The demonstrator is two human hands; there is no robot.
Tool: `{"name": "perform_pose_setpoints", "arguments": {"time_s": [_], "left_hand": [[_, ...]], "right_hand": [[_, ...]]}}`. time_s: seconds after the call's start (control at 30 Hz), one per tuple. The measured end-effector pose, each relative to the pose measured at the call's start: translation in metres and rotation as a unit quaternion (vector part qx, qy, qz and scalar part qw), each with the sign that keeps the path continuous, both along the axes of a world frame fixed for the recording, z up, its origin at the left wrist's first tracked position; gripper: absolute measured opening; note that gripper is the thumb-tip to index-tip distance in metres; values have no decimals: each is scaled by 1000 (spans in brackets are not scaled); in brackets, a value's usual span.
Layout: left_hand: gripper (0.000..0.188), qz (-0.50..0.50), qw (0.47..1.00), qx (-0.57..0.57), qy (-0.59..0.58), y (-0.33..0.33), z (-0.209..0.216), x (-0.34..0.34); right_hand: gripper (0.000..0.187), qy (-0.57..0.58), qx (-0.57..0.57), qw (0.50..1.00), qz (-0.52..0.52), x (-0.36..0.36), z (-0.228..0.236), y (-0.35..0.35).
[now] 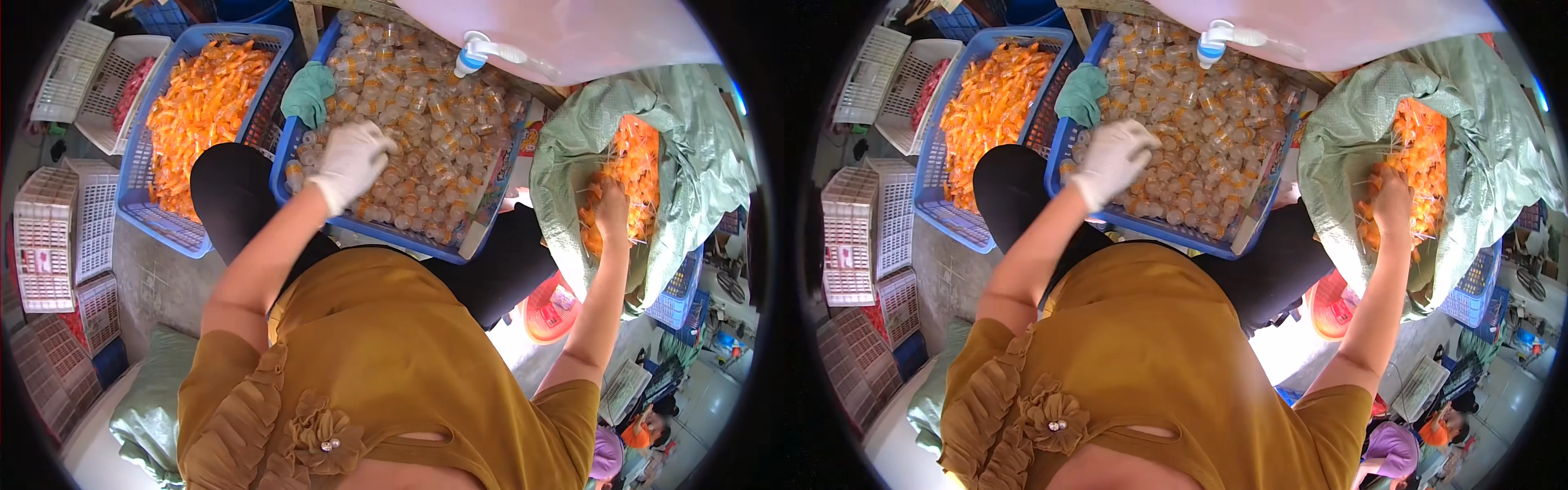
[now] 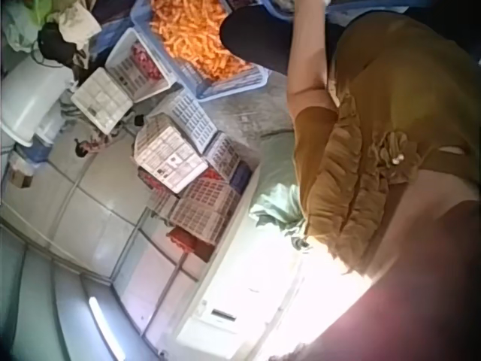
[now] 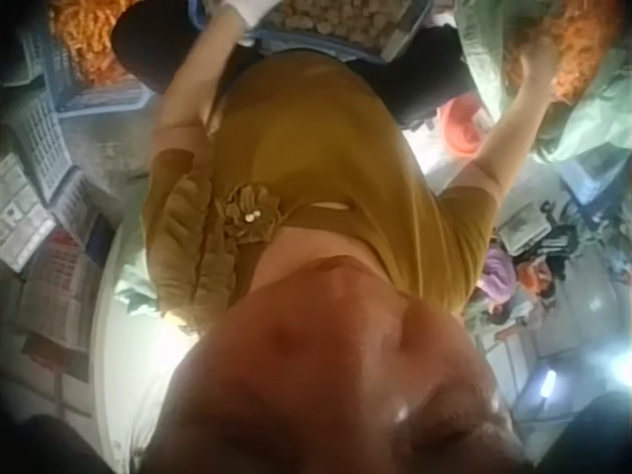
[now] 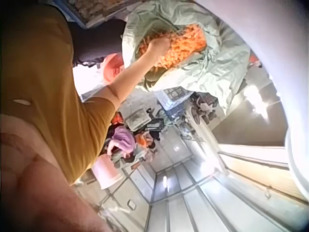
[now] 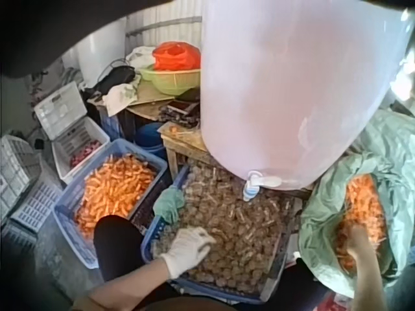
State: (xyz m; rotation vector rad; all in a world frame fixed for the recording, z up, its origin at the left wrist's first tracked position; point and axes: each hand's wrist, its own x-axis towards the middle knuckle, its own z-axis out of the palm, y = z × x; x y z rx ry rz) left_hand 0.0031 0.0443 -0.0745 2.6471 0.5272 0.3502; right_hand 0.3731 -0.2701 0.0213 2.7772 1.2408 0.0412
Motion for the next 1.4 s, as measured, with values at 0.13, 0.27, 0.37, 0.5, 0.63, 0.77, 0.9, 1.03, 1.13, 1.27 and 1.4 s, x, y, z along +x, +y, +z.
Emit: {"name": "perform_pose_setpoints", "arguments": {"time_s": [0.13, 0.27, 0.37, 0.5, 0.63, 0.77, 0.9, 1.03, 1.13, 1.27, 1.4], "left_hand": [[29, -4, 972, 112, 206, -29, -73, 27], [40, -23, 927, 64, 368, -30, -84, 54], [42, 45, 959, -35, 276, -28, -84, 53], [36, 110, 788, -590, -138, -3, -31, 36], [37, 83, 751, -598, -268, -4, 33, 34], [39, 70, 716, -622, -308, -9, 44, 47], [41, 85, 691, -632, -341, -19, 44, 52], [42, 111, 725, -588, -341, -21, 44, 58], [42, 105, 734, -575, -347, -20, 38, 60], [39, 85, 693, -610, -374, -21, 36, 64], [38, 86, 691, -622, -359, -23, 40, 63]], "right_hand": [[38, 8, 31, 999, 30, 6, -5, 13], [36, -1, 151, 988, 13, 4, -4, 12], [34, 59, 309, 947, 65, 17, -1, -4], [30, 347, 532, 771, 56, -12, 30, 2], [29, 368, 539, 755, 67, -95, 72, 80], [31, 444, 519, 698, 214, -157, 87, 152], [29, 404, 517, 705, 267, -184, 120, 195], [29, 387, 500, 716, 296, -175, 106, 227], [26, 411, 492, 725, 250, -180, 79, 234], [28, 475, 498, 697, 201, -175, 71, 229], [29, 510, 534, 652, 171, -178, 67, 229]]}}
